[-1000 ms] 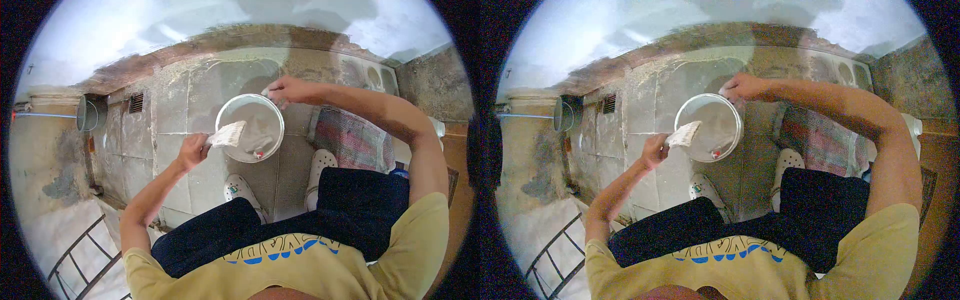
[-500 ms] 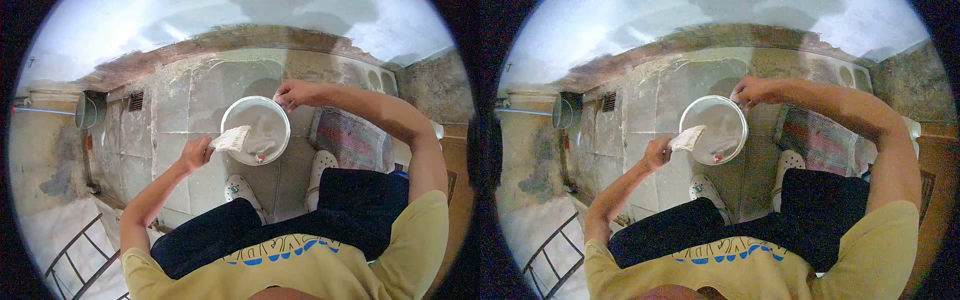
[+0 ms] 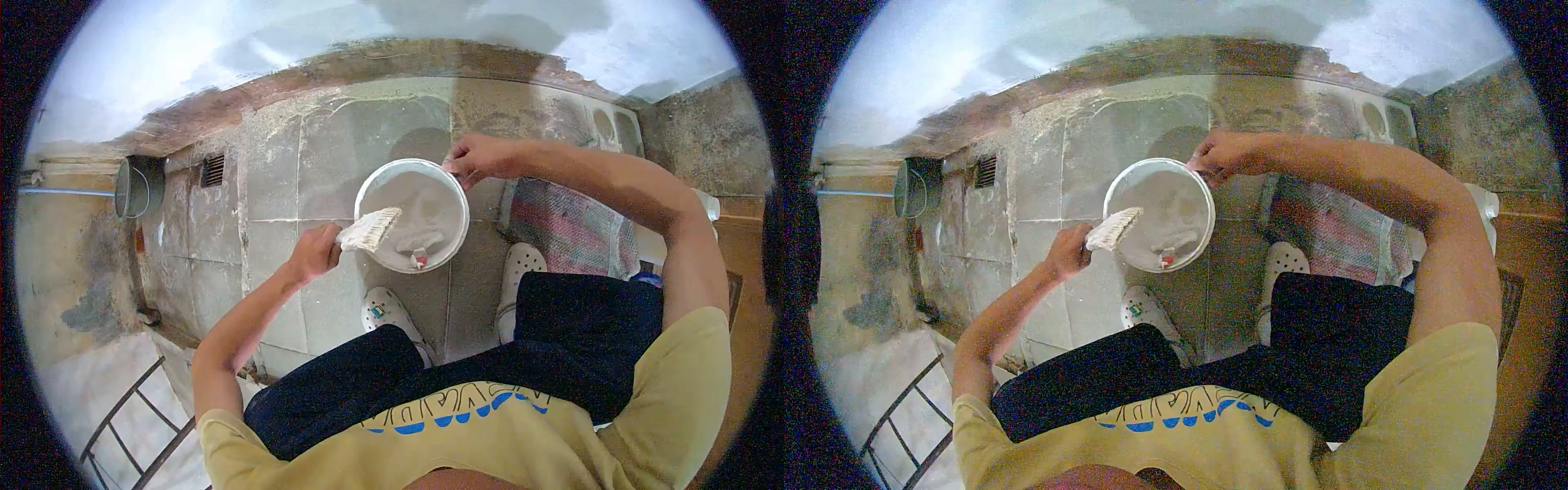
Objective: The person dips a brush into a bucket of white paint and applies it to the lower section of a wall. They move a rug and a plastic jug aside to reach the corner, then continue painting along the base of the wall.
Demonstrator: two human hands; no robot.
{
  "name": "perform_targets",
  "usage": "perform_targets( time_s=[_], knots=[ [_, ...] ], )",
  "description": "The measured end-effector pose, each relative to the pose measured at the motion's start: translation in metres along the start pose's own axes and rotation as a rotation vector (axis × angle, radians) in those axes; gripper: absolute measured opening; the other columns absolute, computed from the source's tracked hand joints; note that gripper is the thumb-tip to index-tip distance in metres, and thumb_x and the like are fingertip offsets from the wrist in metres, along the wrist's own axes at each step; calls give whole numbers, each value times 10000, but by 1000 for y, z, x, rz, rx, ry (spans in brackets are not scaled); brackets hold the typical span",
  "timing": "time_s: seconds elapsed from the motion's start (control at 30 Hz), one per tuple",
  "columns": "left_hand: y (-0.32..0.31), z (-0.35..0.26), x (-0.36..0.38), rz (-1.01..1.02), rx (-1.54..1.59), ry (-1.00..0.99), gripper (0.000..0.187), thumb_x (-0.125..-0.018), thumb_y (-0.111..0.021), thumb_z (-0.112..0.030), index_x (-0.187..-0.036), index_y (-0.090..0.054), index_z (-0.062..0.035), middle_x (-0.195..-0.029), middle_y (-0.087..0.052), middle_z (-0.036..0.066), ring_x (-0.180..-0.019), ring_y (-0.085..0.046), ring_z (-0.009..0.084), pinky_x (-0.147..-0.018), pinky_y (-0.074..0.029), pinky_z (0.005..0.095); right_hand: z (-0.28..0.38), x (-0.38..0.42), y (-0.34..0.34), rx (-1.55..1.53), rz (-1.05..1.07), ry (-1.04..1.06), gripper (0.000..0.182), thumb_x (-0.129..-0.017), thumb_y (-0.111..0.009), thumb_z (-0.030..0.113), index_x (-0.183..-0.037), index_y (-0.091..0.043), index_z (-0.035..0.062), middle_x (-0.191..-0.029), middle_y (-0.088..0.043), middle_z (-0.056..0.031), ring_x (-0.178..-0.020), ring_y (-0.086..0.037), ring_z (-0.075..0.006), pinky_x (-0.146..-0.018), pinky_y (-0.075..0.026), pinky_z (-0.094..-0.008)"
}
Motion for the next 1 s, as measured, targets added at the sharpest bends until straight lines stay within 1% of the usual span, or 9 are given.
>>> perform_targets(
  time_s=[0.07, 0.17, 0.5, 0.57, 0.6, 0.63, 0.8, 0.93, 1.0],
  knots=[
    [-2, 2, 0, 2, 6, -10, 230, -714, -557, -16, -927, -471, -9, -733, -533, 186, -674, -555, 389, -590, -452, 454, 3, 6, 5, -4, -75, 36, 287, -878, -611, 283, -925, -643, 2, -842, -627, -52, -770, -610, -136, -699, -529, -298],
    [-3, 2, -1, 10, 10, -12, 229, -712, -548, -8, -926, -466, -10, -740, -532, 185, -673, -555, 389, -593, -454, 454, 1, 11, 8, 30, -74, 33, 275, -854, -643, 262, -907, -647, -8, -807, -632, -64, -742, -625, -147, -678, -543, -294],
    [-5, 5, -2, -4, 33, -25, 228, -701, -536, 0, -917, -467, -26, -749, -532, 175, -662, -552, 391, -572, -451, 463, 15, 16, 16, 274, -153, 52, 227, -811, -675, 172, -901, -657, -35, -781, -652, -85, -694, -627, -144, -621, -552, -297],
    [-2, 4, 0, -35, 51, -53, 231, -699, -537, -5, -919, -469, -26, -751, -533, 176, -664, -552, 393, -571, -451, 464, 16, 16, 14, 236, -126, 61, 212, -809, -677, 173, -873, -656, -27, -767, -648, -73, -689, -623, -143, -598, -549, -299],
    [-5, 3, -1, 12, 26, -32, 235, -697, -541, -13, -921, -472, -27, -758, -537, 179, -668, -552, 395, -571, -452, 466, 16, 16, 15, 246, -123, 68, 212, -809, -677, 173, -873, -656, -27, -767, -648, -73, -689, -623, -143, -598, -549, -299],
    [-7, 3, -2, 57, 0, -9, 238, -695, -544, -20, -922, -474, -27, -764, -541, 181, -671, -553, 397, -572, -453, 467, 13, 16, 13, 202, -106, 36, 211, -814, -671, 184, -874, -653, -18, -774, -643, -66, -709, -619, -141, -608, -549, -300],
    [-8, 8, -1, 23, 21, 14, 251, -690, -547, -25, -932, -481, -27, -768, -551, 181, -679, -554, 398, -582, -459, 465, 3, 19, 6, -4, -60, -74, 229, -842, -645, 238, -898, -636, 16, -838, -615, -48, -801, -590, -123, -661, -539, -309],
    [-10, 6, -3, 32, 59, -32, 255, -691, -542, -23, -939, -484, -24, -760, -553, 179, -676, -554, 397, -586, -458, 467, -2, 15, 5, -43, -39, -61, 230, -843, -643, 241, -863, -628, 12, -801, -593, -35, -762, -572, -109, -657, -536, -308],
    [-10, 3, 0, 26, 81, -15, 251, -691, -538, -14, -935, -482, -23, -758, -551, 180, -674, -554, 397, -585, -455, 469, 0, 12, 4, -8, -6, 8, 233, -844, -639, 251, -812, -619, 21, -744, -562, -19, -716, -545, -95, -630, -512, -293]
  ],
)
Point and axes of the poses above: each hand's wrist, its own x-axis away from the middle knuckle, its own y-axis out of the back of the hand, z = x × y, the point moved 9 cm from there along -x, towards the middle knuckle
